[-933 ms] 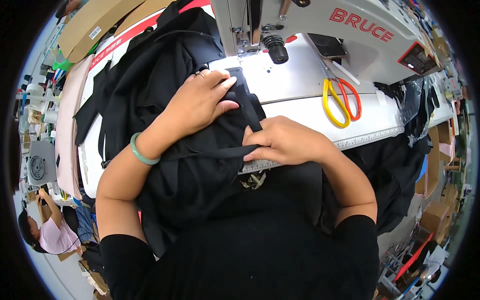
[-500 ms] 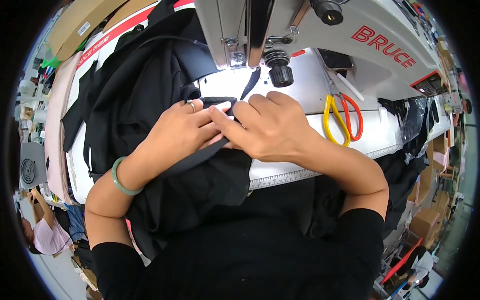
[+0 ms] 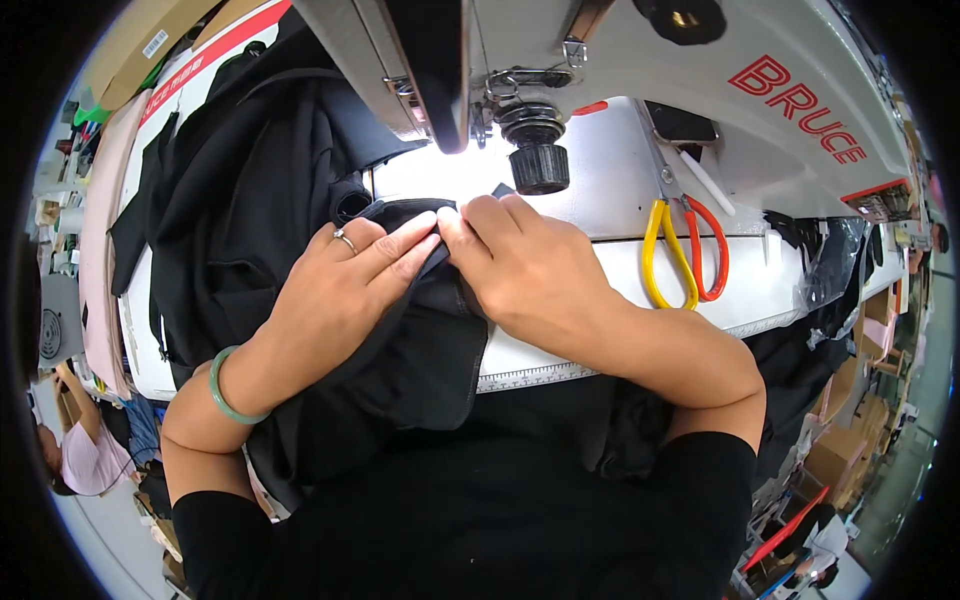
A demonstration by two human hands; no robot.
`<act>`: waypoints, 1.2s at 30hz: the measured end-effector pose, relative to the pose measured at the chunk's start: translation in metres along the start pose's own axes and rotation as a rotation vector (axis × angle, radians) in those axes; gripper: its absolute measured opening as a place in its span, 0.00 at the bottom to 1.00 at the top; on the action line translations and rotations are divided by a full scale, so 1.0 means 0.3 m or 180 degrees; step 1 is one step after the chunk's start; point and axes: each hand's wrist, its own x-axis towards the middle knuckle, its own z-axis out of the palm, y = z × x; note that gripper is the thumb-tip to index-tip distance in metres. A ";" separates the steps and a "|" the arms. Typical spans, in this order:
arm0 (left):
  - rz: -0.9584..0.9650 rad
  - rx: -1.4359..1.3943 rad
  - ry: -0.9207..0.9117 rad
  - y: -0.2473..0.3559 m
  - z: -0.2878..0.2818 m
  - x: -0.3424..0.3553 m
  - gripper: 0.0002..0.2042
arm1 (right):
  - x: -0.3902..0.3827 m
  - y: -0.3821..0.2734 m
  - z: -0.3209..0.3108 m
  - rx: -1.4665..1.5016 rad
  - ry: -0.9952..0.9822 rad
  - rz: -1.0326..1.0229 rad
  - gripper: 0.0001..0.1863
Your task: Sewing components of a black bag or garment using an industrial sewing machine.
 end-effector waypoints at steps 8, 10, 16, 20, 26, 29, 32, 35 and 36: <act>-0.0048 -0.0439 -0.0091 -0.004 -0.018 0.006 0.19 | 0.009 0.011 0.003 0.0152 0.0625 -0.0335 0.18; -0.0049 -0.0423 -0.0081 -0.006 -0.014 0.004 0.18 | 0.019 0.015 0.004 0.0285 0.0390 -0.0331 0.17; -0.0007 -0.0061 0.0103 -0.015 0.015 0.003 0.20 | 0.015 0.039 -0.003 0.0144 -0.0026 -0.0183 0.17; 0.0032 0.0102 0.0031 -0.014 0.000 0.001 0.21 | 0.019 0.042 -0.011 0.0000 -0.0017 -0.0346 0.16; -0.0099 -0.0605 0.0125 -0.019 -0.002 0.003 0.25 | 0.018 0.053 -0.025 -0.0006 -0.0216 -0.0520 0.14; -0.0098 -0.0682 0.0123 -0.021 -0.004 0.001 0.25 | 0.017 0.051 -0.026 -0.0009 -0.0262 -0.0499 0.15; -0.0074 -0.0629 0.0169 -0.022 -0.001 0.001 0.26 | 0.016 0.049 -0.029 -0.0010 -0.0325 -0.0413 0.15; -0.0080 -0.0608 0.0123 -0.021 -0.006 0.008 0.27 | 0.019 0.051 -0.032 0.0018 -0.0350 -0.0375 0.16; -0.0078 -0.0606 0.0123 -0.020 -0.005 0.009 0.27 | 0.020 0.050 -0.032 0.0016 -0.0348 -0.0374 0.16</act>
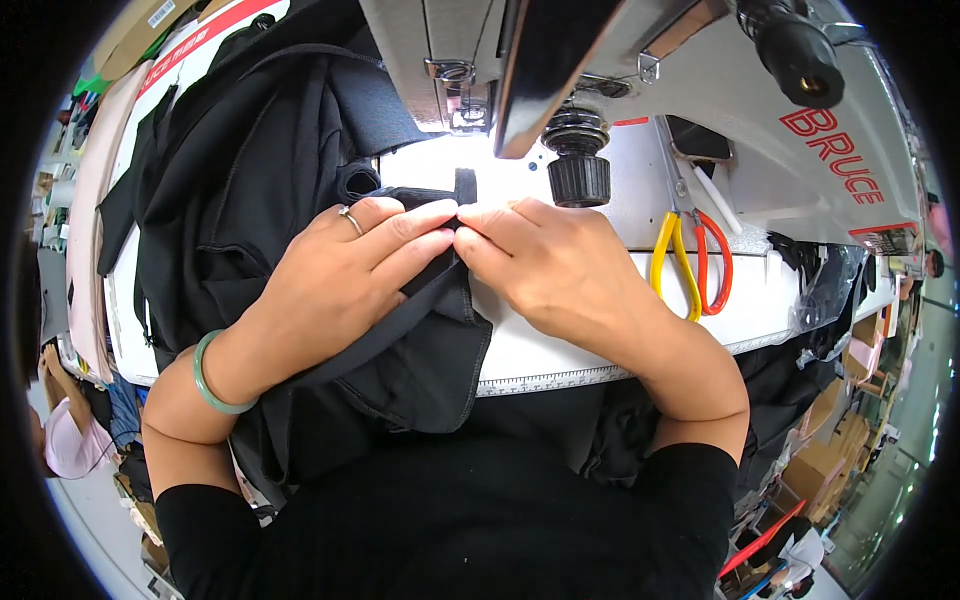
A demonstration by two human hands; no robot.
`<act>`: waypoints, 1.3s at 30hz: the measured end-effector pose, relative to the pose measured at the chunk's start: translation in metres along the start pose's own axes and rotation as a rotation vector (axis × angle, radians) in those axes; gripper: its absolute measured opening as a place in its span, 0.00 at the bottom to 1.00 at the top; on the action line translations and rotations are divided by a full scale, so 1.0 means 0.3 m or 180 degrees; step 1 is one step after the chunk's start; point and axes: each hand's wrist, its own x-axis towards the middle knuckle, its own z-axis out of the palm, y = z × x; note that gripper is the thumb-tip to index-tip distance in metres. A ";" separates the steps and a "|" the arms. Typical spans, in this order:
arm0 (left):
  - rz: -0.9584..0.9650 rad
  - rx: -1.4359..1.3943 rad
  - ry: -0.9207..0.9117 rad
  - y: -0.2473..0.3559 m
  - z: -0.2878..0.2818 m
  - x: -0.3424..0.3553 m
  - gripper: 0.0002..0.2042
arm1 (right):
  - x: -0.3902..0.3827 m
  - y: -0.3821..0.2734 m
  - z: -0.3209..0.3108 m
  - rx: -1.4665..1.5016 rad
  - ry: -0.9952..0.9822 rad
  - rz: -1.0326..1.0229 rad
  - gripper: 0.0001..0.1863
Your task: Sewing components of a black bag or garment using an industrial sewing machine.
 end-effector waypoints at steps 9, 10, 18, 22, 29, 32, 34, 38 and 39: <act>0.0024 0.0390 -0.0194 0.018 0.003 0.005 0.27 | 0.001 -0.023 -0.012 -0.0318 0.0190 -0.0016 0.17; 0.0066 0.0432 -0.0077 0.017 0.005 0.008 0.21 | -0.003 -0.029 -0.012 -0.0412 0.0151 -0.0043 0.18; 0.0012 0.0509 -0.0296 0.022 0.001 0.010 0.24 | -0.031 -0.037 0.018 -0.0603 0.0179 -0.0341 0.19; 0.0122 0.0607 -0.0074 0.016 0.001 0.017 0.17 | -0.011 -0.036 0.005 -0.0539 0.0262 -0.0263 0.18; 0.0155 0.0508 0.0018 0.008 0.000 0.012 0.16 | -0.008 -0.019 0.012 -0.0504 0.0170 -0.0155 0.16; 0.0186 0.0436 0.0083 0.002 0.005 0.008 0.15 | -0.004 -0.015 0.008 -0.0531 0.0140 -0.0158 0.16; 0.0188 0.0449 0.0089 -0.002 0.011 0.003 0.15 | -0.002 -0.013 0.007 -0.0539 0.0143 -0.0167 0.15; 0.0234 0.0401 0.0222 -0.006 0.016 0.002 0.14 | -0.003 -0.009 0.006 -0.0621 0.0123 -0.0132 0.15; 0.0227 0.0398 0.0224 -0.007 0.017 0.001 0.14 | -0.004 -0.008 0.007 -0.0637 0.0114 -0.0131 0.15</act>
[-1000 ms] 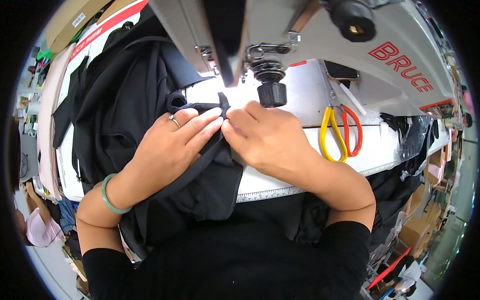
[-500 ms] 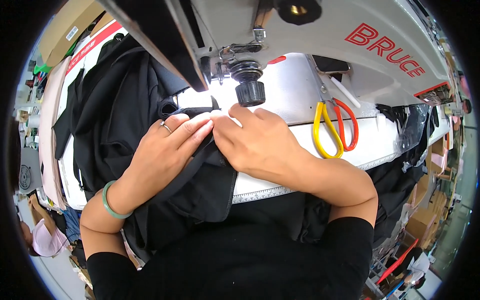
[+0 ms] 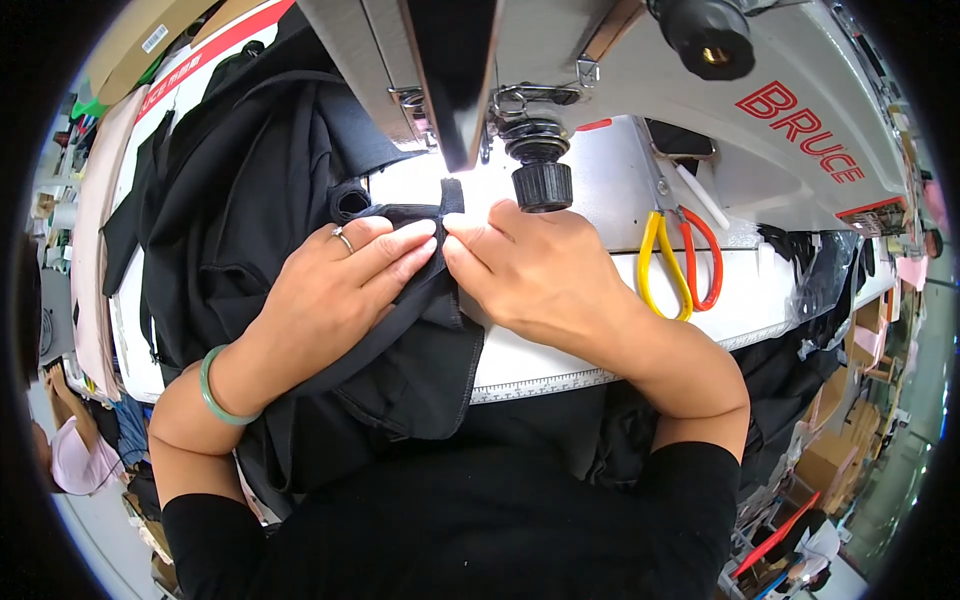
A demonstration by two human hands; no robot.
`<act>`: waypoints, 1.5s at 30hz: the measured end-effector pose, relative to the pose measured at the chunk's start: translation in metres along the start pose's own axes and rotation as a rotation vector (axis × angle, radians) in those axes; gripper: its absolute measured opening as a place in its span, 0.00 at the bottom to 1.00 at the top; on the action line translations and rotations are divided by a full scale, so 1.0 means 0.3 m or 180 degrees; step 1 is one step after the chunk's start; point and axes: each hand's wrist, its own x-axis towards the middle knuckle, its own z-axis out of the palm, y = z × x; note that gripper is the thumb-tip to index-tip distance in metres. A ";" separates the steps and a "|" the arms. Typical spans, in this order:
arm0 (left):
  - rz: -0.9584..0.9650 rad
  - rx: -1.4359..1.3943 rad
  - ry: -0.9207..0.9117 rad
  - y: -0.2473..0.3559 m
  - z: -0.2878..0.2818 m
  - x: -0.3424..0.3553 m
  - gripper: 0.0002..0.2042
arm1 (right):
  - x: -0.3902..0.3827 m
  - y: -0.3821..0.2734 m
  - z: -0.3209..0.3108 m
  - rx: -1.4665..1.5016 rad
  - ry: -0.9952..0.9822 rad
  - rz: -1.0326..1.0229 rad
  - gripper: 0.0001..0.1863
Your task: Sewing components of a black bag or garment using an industrial sewing machine.
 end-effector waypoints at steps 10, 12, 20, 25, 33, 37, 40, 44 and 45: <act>-0.0196 -0.0086 -0.0370 0.013 -0.015 0.010 0.25 | 0.018 -0.004 -0.027 0.0358 -0.0246 0.0146 0.15; -0.0192 -0.0063 -0.0338 0.014 -0.013 0.012 0.25 | 0.024 -0.002 -0.017 0.0596 -0.0240 0.0103 0.14; -0.0070 -0.0079 -0.0082 -0.004 0.009 0.009 0.15 | 0.003 0.009 0.026 0.0330 0.0014 -0.0270 0.16; -0.0223 -0.0387 -0.0075 -0.006 -0.003 0.008 0.25 | 0.002 0.027 0.016 0.0368 -0.0237 -0.0337 0.16; -0.0103 -0.0242 0.0000 -0.049 0.017 0.034 0.16 | -0.001 0.051 0.039 0.0345 -0.0062 -0.0233 0.16; -0.0038 -0.0149 0.0185 -0.062 0.029 0.042 0.13 | 0.005 0.056 0.038 0.0229 -0.0137 -0.0255 0.17; -0.0048 -0.0149 0.0260 -0.066 0.039 0.037 0.12 | 0.009 0.059 0.047 0.0264 -0.0036 -0.0251 0.17; -0.0105 -0.0036 0.0242 -0.068 0.034 0.041 0.11 | 0.013 0.067 0.057 0.0232 0.0070 -0.0237 0.16; -0.0114 -0.0038 0.0242 -0.068 0.036 0.040 0.11 | 0.011 0.069 0.061 0.0216 0.0056 -0.0215 0.16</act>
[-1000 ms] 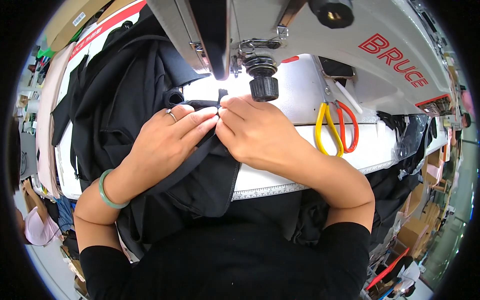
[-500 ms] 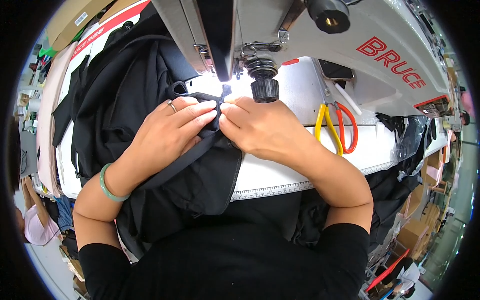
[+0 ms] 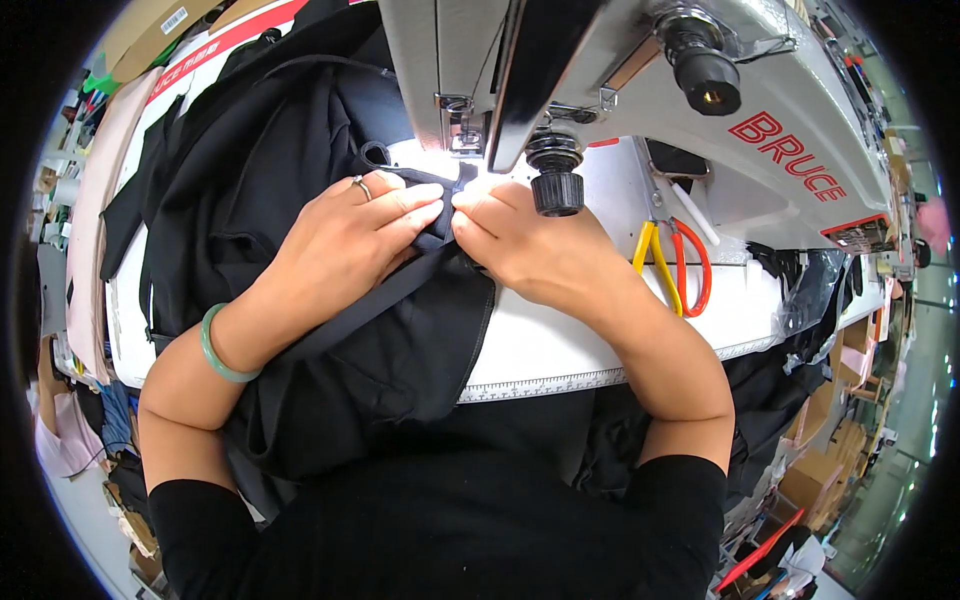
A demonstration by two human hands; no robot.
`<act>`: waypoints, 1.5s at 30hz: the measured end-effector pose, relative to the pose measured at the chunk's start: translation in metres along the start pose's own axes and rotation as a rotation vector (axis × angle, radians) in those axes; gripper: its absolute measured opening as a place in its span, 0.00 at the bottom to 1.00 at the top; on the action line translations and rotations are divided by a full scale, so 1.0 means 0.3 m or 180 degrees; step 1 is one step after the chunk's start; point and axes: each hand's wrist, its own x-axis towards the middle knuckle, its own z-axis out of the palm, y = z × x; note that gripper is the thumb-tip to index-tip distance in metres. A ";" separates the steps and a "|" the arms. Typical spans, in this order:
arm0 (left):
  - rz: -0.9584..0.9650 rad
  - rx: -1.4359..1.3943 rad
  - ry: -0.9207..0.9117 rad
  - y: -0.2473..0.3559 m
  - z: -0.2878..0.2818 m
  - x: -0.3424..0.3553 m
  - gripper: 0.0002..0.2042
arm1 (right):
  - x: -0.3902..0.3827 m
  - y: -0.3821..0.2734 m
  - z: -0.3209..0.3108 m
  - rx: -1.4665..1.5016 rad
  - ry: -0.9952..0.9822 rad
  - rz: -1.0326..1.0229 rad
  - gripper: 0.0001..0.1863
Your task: Sewing components of a black bag or garment using an industrial sewing machine.
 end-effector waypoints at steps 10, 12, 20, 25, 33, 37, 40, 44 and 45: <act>-0.0241 -0.0197 -0.0152 0.003 -0.018 0.017 0.17 | 0.002 0.013 -0.015 0.0125 -0.0191 0.0105 0.16; -0.0143 0.0059 -0.0304 0.010 -0.024 0.022 0.18 | 0.007 0.017 -0.022 0.0223 -0.0417 0.0234 0.16; -0.0098 0.0302 -0.0234 -0.001 -0.004 0.006 0.17 | 0.019 0.017 -0.001 0.0466 -0.0250 0.0423 0.13; -0.0106 0.0345 -0.0238 0.008 -0.004 0.017 0.15 | 0.014 0.025 0.011 0.0512 -0.0148 0.0492 0.13; -0.0149 0.0339 -0.0309 0.006 0.004 0.012 0.16 | 0.004 -0.004 -0.025 0.0147 -0.0331 0.0449 0.15; -0.0101 0.0339 -0.0201 -0.001 0.005 0.015 0.16 | 0.004 0.002 -0.021 0.0083 -0.0282 0.0386 0.16; -0.0150 0.0266 -0.0253 -0.002 0.003 0.017 0.16 | 0.000 0.009 -0.008 0.0136 -0.0183 0.0400 0.17; -0.0152 0.0231 -0.0259 -0.012 0.014 0.015 0.17 | 0.002 0.013 -0.002 0.0194 -0.0179 0.0504 0.18; -0.0155 0.0230 -0.0256 -0.017 0.015 0.016 0.17 | 0.004 0.013 -0.003 0.0179 -0.0219 0.0537 0.19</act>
